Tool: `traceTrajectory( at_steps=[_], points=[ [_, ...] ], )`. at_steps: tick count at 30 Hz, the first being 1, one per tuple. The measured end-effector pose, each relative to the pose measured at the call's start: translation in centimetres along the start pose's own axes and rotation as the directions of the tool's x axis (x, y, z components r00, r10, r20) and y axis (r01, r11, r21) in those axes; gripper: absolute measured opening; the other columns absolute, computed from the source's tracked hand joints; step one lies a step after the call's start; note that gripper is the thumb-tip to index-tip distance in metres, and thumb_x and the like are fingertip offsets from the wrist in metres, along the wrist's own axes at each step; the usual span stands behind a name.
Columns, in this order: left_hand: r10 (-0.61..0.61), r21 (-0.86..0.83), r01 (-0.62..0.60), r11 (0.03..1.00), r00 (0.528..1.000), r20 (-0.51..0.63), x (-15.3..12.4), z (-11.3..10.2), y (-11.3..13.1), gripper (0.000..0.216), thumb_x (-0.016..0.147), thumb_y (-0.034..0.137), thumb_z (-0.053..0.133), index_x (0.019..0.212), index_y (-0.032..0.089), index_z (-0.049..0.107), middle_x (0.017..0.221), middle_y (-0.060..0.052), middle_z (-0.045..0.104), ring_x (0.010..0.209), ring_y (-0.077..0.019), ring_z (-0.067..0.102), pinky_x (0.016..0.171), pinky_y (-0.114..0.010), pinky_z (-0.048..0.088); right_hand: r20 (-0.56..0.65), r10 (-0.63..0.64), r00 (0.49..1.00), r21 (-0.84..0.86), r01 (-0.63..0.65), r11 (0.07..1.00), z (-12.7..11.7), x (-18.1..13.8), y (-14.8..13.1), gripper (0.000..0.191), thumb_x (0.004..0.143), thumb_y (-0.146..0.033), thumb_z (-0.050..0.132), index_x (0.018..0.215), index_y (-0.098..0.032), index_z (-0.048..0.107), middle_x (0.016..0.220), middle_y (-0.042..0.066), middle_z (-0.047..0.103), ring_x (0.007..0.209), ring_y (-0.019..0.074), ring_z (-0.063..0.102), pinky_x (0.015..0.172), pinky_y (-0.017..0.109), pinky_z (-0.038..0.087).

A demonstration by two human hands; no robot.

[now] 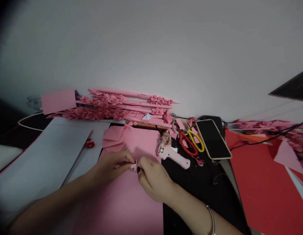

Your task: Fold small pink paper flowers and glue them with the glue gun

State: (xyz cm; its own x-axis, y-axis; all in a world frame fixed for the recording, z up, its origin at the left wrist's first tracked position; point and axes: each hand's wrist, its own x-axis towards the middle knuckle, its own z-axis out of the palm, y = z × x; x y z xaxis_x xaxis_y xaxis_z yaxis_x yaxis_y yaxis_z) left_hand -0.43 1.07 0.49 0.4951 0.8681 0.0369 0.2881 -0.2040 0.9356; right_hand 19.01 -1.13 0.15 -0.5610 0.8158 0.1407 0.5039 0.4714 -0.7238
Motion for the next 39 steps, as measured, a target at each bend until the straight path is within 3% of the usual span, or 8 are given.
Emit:
traceTrajectory(
  at_steps=[7,17,28,31,36,39],
  points=[
    [-0.209,-0.306,0.213,0.928,0.977,0.047,0.1,0.6,-0.3,0.005,0.078,0.018,0.062,0.074,0.016,0.063,0.066,0.000,0.067,0.067,-0.0144,0.066,0.065,-0.025,0.049,0.012,-0.020,1.000,-0.011,0.020,1.000,-0.1,0.0,0.0,0.017,0.080,-0.005,0.038,0.079,-0.022,0.037,0.071,-0.001,0.045,0.061,0.0149,0.042,0.057,0.026,0.032],
    [-0.167,-0.574,0.179,0.799,0.983,0.073,0.2,1.2,-1.0,0.022,0.078,0.022,0.066,0.077,0.020,0.044,0.064,0.004,0.065,0.065,-0.0148,0.067,0.067,-0.031,0.053,0.004,-0.038,0.999,0.136,0.038,0.990,-0.1,0.1,-0.1,0.017,0.081,-0.005,0.036,0.078,-0.022,0.038,0.070,-0.002,0.044,0.061,0.0139,0.041,0.056,0.025,0.033],
    [-0.072,-0.496,0.129,0.859,0.989,0.132,0.0,0.7,-0.3,0.020,0.085,0.021,0.058,0.081,0.021,0.039,0.067,0.005,0.056,0.065,-0.0115,0.061,0.065,-0.026,0.047,0.060,-0.043,0.997,0.219,0.029,0.975,-0.3,0.2,-0.2,0.017,0.083,-0.007,0.035,0.081,-0.021,0.044,0.077,0.002,0.054,0.067,0.0156,0.048,0.061,0.028,0.038],
    [-0.051,-0.462,0.104,0.881,0.991,0.126,-0.1,0.7,-0.4,0.017,0.087,0.022,0.057,0.083,0.020,0.040,0.070,0.004,0.057,0.068,-0.0123,0.060,0.067,-0.027,0.045,0.024,-0.021,0.999,0.230,0.015,0.973,-0.2,0.1,-0.3,0.016,0.085,-0.009,0.035,0.080,-0.021,0.044,0.072,0.000,0.051,0.063,0.0147,0.045,0.059,0.027,0.036],
    [-0.037,-0.332,0.052,0.942,0.998,0.049,0.0,0.5,-0.2,0.014,0.087,0.028,0.057,0.089,0.018,0.047,0.079,0.000,0.058,0.074,-0.0144,0.058,0.068,-0.028,0.045,-0.136,0.034,0.990,0.230,-0.001,0.973,0.0,-0.1,-0.1,0.017,0.092,-0.015,0.035,0.082,-0.020,0.046,0.071,-0.001,0.047,0.062,0.0138,0.043,0.058,0.026,0.035],
    [-0.033,-0.211,0.050,0.976,0.996,0.083,-0.1,0.5,0.0,0.012,0.090,0.027,0.049,0.084,0.017,0.052,0.072,0.000,0.056,0.066,-0.0130,0.056,0.064,-0.026,0.045,-0.122,0.011,0.992,0.233,0.018,0.972,0.1,-0.1,-0.1,0.015,0.093,-0.014,0.036,0.086,-0.020,0.049,0.076,0.000,0.052,0.065,0.0141,0.048,0.061,0.026,0.038]
  ],
)
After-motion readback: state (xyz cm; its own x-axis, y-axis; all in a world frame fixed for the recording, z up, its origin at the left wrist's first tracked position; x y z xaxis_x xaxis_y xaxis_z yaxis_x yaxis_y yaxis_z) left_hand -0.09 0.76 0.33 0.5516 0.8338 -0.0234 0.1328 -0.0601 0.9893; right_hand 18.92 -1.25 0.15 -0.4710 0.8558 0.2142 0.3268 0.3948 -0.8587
